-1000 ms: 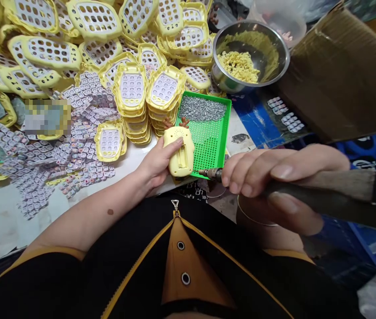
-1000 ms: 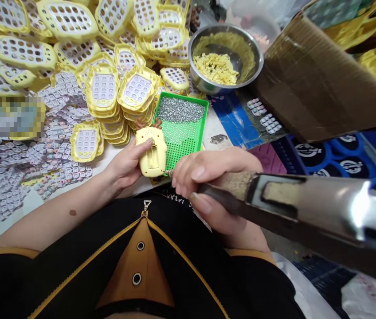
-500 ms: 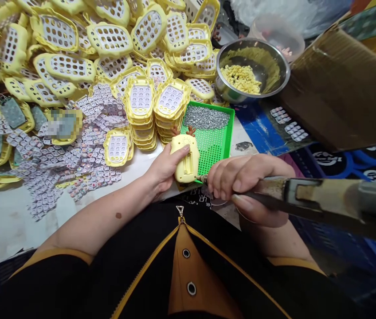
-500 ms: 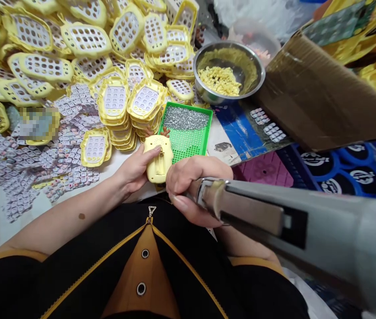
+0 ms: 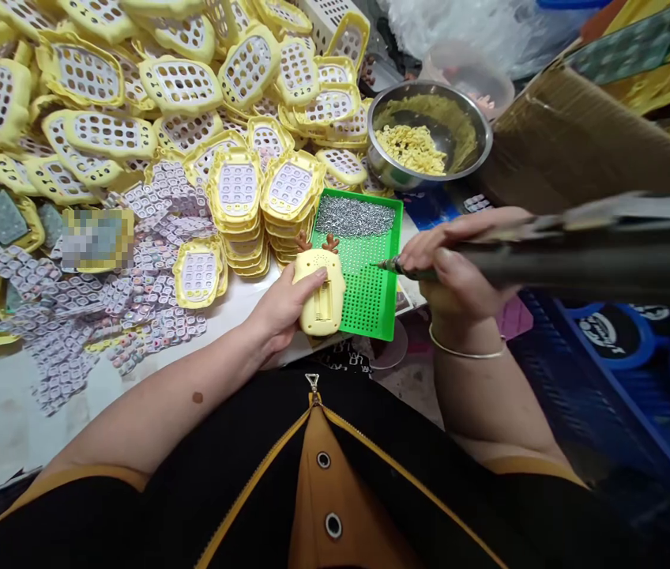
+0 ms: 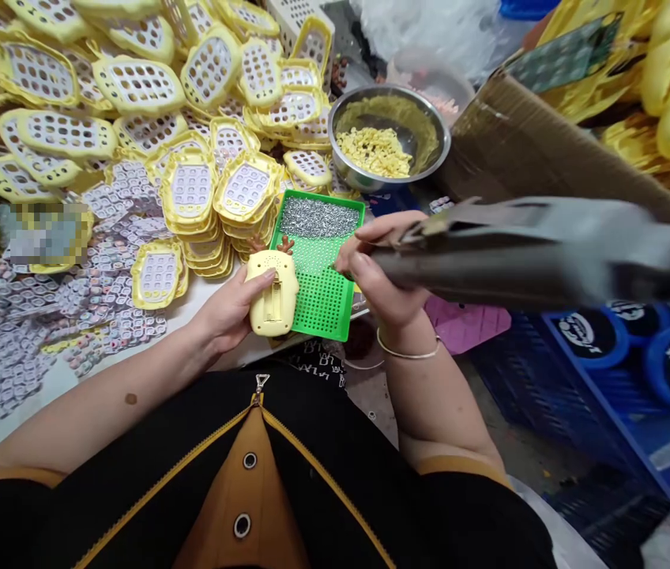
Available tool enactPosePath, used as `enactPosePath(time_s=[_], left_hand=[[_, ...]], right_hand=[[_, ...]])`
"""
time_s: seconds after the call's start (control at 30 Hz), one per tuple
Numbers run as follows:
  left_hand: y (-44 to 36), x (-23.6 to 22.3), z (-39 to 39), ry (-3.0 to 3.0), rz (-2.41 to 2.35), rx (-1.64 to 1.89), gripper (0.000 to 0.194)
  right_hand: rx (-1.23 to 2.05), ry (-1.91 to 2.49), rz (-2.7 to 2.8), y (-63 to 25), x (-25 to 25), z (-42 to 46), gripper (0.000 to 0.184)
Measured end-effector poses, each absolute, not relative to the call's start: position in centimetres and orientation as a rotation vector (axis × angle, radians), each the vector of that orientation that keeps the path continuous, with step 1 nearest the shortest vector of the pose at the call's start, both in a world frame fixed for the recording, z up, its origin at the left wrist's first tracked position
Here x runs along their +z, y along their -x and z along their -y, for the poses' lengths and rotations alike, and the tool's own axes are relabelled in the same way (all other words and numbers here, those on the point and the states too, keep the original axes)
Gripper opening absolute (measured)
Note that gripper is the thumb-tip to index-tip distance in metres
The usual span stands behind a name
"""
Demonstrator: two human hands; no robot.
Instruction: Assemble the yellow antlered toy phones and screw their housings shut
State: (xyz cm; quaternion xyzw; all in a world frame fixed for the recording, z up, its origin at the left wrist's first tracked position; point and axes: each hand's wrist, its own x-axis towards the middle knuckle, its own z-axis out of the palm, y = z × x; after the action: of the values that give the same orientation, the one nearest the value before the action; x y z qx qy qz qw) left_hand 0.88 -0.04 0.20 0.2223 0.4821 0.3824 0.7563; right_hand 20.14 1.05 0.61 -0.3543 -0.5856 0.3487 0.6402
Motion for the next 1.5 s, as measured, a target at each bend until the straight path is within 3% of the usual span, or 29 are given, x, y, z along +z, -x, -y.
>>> enactPosePath(time_s=[0.3, 0.43, 0.57, 0.7, 0.93, 1.2, 1.5], left_hand=[[-0.6, 0.3, -0.1, -0.459, -1.055, 0.796, 0.042], [-0.4, 0.3, -0.1, -0.446, -1.045, 0.788, 0.040], [0.1, 0.4, 0.0, -0.462, -0.982, 0.746, 0.051], [0.4, 0.5, 0.1, -0.460, -0.957, 0.706, 0.046], [0.4, 0.6, 0.0, -0.484, -1.020, 0.732, 0.065], [-0.3, 0.8, 0.1, -0.452, -1.063, 0.778, 0.049], [-0.7, 0.7, 0.8, -0.486, -1.077, 0.844, 0.051]], right_hand=[[0.625, 0.813, 1.342, -20.1, -2.9, -4.3, 0.024], [0.690, 0.772, 1.338, -20.3, -3.1, -4.6, 0.020], [0.746, 0.697, 1.305, -20.3, -3.0, -4.5, 0.019], [0.853, 0.724, 1.301, -20.4, -2.9, -4.3, 0.016], [0.765, 0.703, 1.248, -20.0, -1.9, -3.9, 0.018], [0.872, 0.529, 1.229, -17.7, 4.2, 2.8, 0.014], [0.976, 0.380, 1.369, -15.3, 4.0, 4.7, 0.027]])
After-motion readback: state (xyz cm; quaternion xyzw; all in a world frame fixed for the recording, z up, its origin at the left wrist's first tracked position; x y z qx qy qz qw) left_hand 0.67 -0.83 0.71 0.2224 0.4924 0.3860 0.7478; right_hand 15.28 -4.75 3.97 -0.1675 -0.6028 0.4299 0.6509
